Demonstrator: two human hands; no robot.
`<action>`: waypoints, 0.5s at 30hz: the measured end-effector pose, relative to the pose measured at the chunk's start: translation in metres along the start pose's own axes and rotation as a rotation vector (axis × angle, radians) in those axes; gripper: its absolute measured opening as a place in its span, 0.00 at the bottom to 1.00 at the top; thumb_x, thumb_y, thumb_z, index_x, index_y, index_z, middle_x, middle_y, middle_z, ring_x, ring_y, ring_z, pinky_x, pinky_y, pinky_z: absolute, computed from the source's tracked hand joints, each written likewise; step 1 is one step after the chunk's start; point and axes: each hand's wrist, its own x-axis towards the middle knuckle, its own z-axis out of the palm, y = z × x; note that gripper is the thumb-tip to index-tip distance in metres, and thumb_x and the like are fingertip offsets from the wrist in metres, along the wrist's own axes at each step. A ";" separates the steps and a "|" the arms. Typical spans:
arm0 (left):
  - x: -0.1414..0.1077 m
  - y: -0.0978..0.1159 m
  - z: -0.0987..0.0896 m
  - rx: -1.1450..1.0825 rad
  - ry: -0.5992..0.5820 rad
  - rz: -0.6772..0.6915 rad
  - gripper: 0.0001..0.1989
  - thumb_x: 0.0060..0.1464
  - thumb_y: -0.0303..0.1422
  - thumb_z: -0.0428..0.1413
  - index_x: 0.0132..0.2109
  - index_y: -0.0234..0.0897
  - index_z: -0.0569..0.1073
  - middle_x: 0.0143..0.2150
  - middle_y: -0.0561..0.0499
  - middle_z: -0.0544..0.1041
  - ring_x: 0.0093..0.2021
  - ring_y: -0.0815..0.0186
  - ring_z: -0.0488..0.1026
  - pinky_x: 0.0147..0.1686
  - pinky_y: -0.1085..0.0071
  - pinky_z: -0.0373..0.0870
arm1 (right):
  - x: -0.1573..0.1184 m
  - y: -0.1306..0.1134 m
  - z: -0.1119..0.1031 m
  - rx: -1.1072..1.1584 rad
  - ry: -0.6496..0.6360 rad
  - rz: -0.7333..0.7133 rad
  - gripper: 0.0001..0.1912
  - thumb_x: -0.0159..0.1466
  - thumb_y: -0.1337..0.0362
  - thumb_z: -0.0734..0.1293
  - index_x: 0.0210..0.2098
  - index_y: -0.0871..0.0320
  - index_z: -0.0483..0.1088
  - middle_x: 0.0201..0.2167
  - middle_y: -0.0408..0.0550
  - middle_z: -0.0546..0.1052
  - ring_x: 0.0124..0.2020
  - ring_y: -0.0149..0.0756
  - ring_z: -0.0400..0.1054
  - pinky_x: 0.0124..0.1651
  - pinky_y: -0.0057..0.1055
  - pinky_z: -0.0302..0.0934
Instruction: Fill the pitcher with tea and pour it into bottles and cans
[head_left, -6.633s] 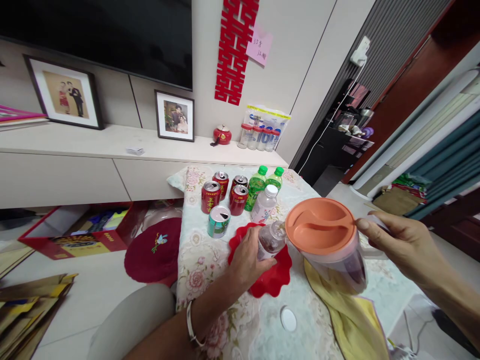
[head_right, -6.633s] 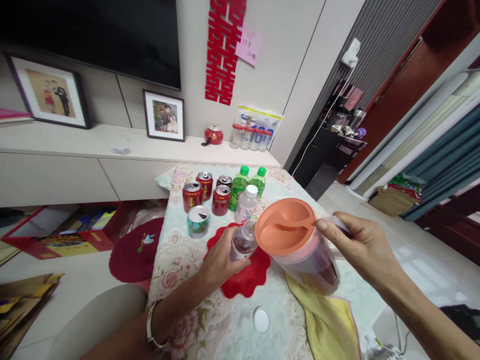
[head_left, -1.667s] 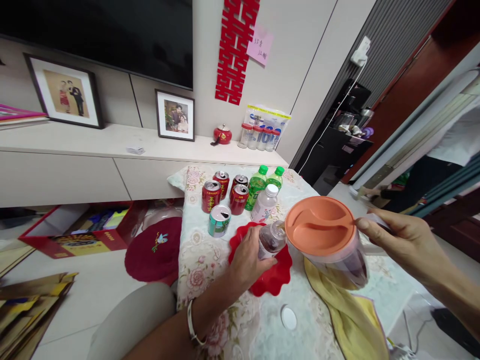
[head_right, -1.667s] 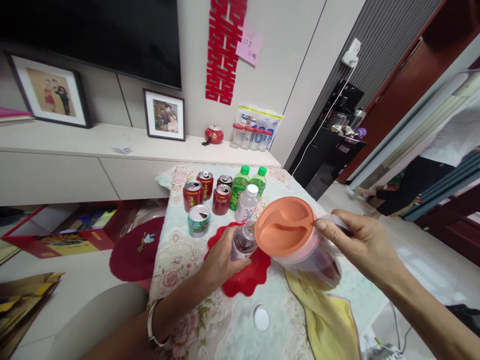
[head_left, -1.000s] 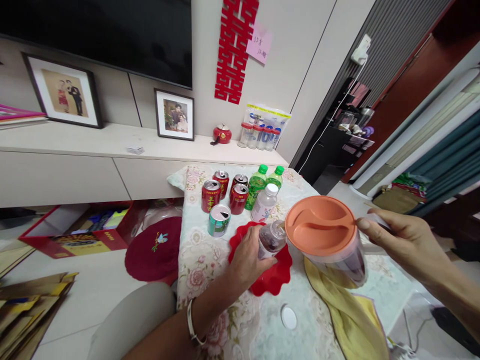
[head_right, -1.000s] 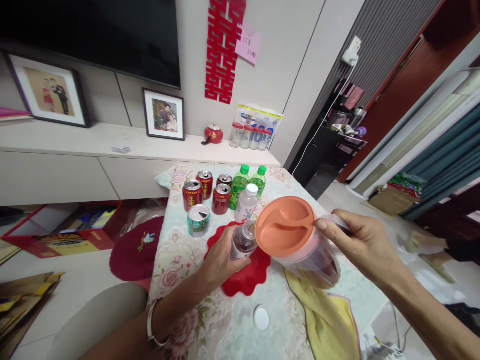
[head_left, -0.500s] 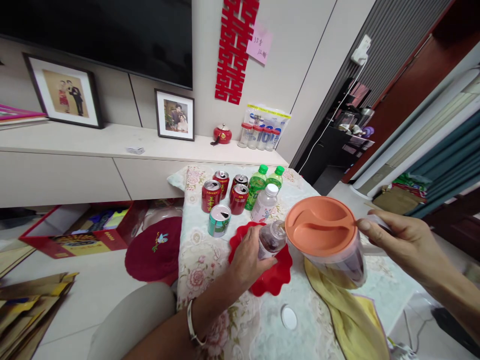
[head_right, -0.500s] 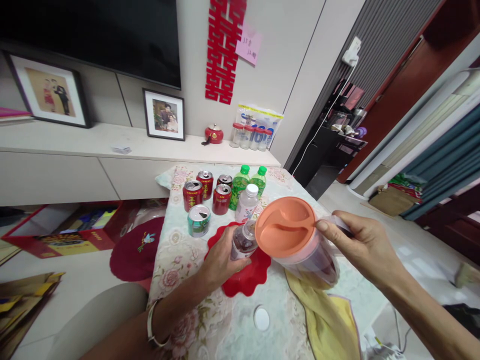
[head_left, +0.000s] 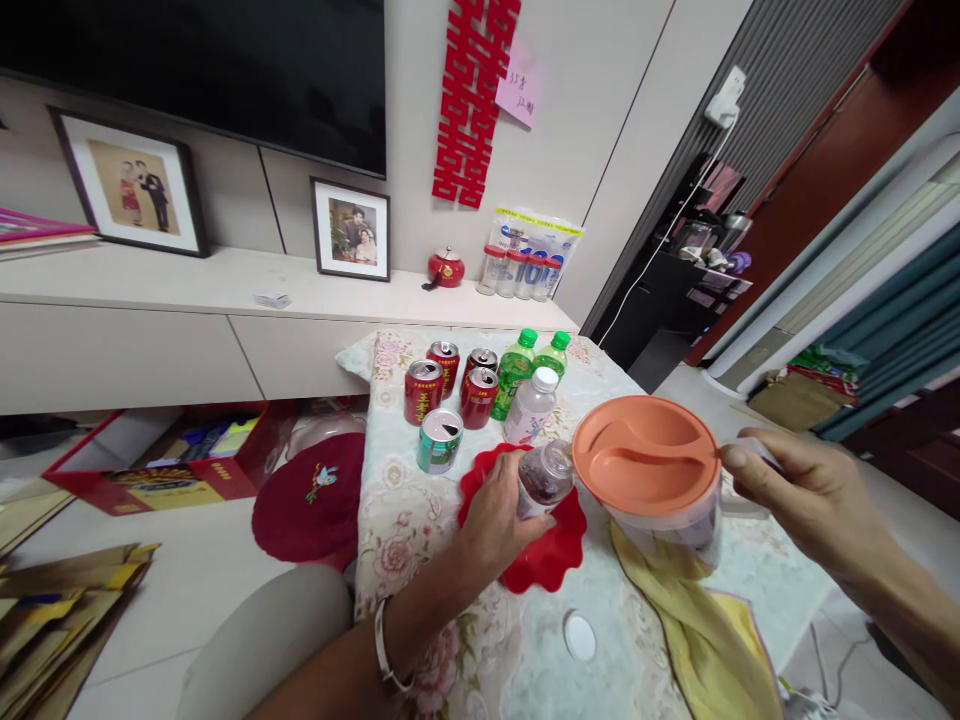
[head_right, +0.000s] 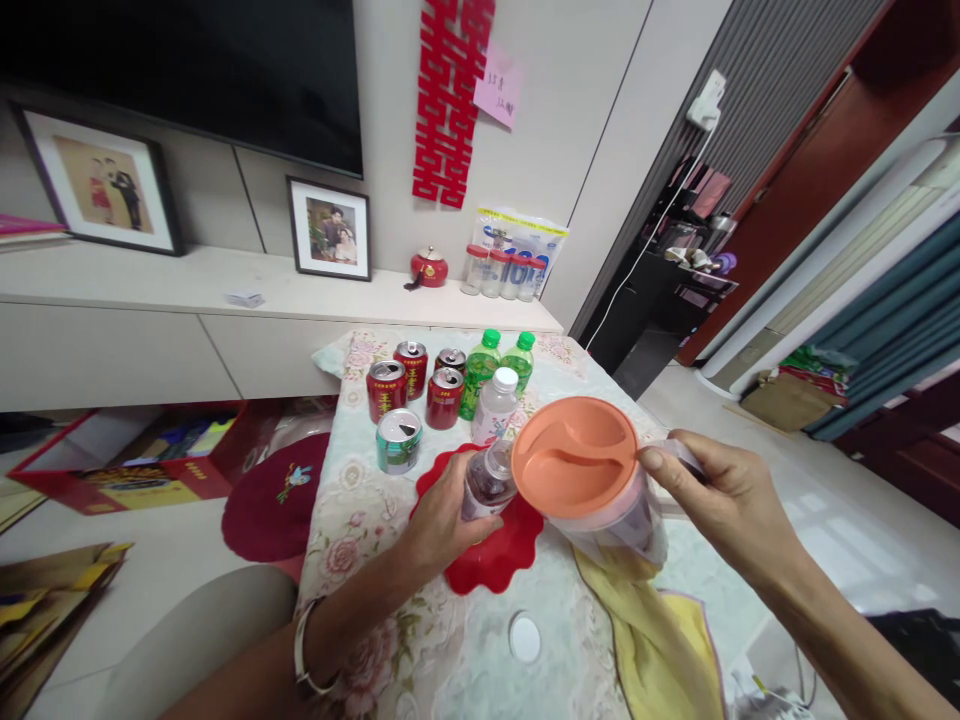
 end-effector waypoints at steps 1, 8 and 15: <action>0.000 0.000 0.000 -0.004 -0.001 0.001 0.33 0.46 0.26 0.66 0.60 0.41 0.67 0.60 0.43 0.77 0.64 0.49 0.76 0.65 0.52 0.72 | -0.001 0.003 0.000 0.018 -0.007 0.017 0.43 0.56 0.22 0.69 0.17 0.57 0.64 0.21 0.43 0.58 0.25 0.32 0.52 0.26 0.30 0.47; -0.001 0.002 -0.002 -0.016 -0.022 -0.009 0.33 0.47 0.27 0.65 0.61 0.41 0.67 0.60 0.43 0.76 0.64 0.49 0.75 0.65 0.52 0.71 | -0.006 0.038 -0.002 0.115 -0.052 0.031 0.35 0.64 0.33 0.72 0.21 0.56 0.65 0.23 0.41 0.58 0.26 0.33 0.51 0.28 0.32 0.47; -0.001 0.003 -0.002 -0.017 -0.028 -0.016 0.33 0.47 0.27 0.65 0.61 0.40 0.67 0.61 0.43 0.76 0.65 0.48 0.75 0.65 0.53 0.70 | -0.010 0.041 0.009 0.181 0.049 0.029 0.36 0.60 0.32 0.74 0.19 0.55 0.64 0.21 0.41 0.58 0.25 0.33 0.51 0.27 0.33 0.47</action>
